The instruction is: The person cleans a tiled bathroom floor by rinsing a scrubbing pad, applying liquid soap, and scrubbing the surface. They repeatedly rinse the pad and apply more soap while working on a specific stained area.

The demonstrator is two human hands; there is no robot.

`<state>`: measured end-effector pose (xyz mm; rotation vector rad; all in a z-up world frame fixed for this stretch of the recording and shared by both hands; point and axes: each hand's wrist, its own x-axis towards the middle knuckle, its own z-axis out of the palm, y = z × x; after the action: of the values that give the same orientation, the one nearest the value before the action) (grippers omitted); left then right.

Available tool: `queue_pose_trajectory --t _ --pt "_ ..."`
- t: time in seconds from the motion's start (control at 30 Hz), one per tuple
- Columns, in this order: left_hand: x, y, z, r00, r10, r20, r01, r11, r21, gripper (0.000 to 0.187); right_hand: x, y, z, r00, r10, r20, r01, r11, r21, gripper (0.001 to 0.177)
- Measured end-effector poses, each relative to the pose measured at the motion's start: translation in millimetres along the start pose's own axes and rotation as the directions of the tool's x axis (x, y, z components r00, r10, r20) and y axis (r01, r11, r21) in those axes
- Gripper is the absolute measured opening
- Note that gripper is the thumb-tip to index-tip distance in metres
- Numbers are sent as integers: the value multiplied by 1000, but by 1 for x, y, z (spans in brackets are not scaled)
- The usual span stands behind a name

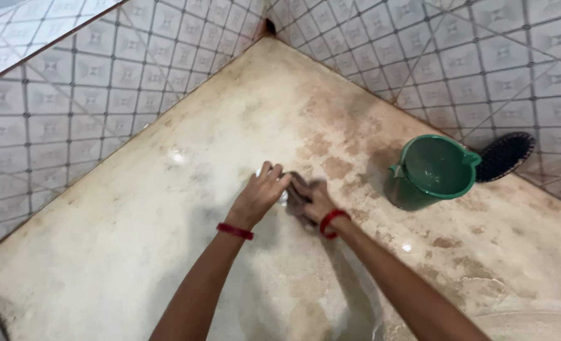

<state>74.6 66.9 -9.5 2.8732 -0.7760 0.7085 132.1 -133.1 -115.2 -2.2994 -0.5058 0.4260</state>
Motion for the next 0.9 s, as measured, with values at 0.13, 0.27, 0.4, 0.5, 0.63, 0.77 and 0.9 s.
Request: queue_pose_trajectory --t 0.13,0.27,0.4,0.5,0.63,0.77,0.9 --pt "-14 -12 -7 995 -47 91 53 997 -63 35 -38 3 -19 990 -93 102 134 834 -536 88" --pt "-3 3 -17 996 -27 89 27 1000 3 41 6 -27 -25 999 -54 7 47 794 -606 82" --pt "-2 -5 -10 986 -51 156 64 995 -81 42 -9 7 10 999 25 39 -21 995 -93 93" --pt "-19 -12 -18 970 -109 217 148 973 -175 38 14 23 -16 946 -325 -6 139 423 -895 84" --pt "-18 -10 -18 956 -166 241 212 961 -180 35 7 8 -33 995 54 82 -16 916 -401 99" --pt "-20 -16 -16 980 -76 183 110 976 -186 39 -15 -6 -37 979 -148 143 204 785 -584 96" --pt "-5 -13 -17 959 -62 276 98 988 -119 39 6 -37 -16 998 45 32 -20 832 -554 89"
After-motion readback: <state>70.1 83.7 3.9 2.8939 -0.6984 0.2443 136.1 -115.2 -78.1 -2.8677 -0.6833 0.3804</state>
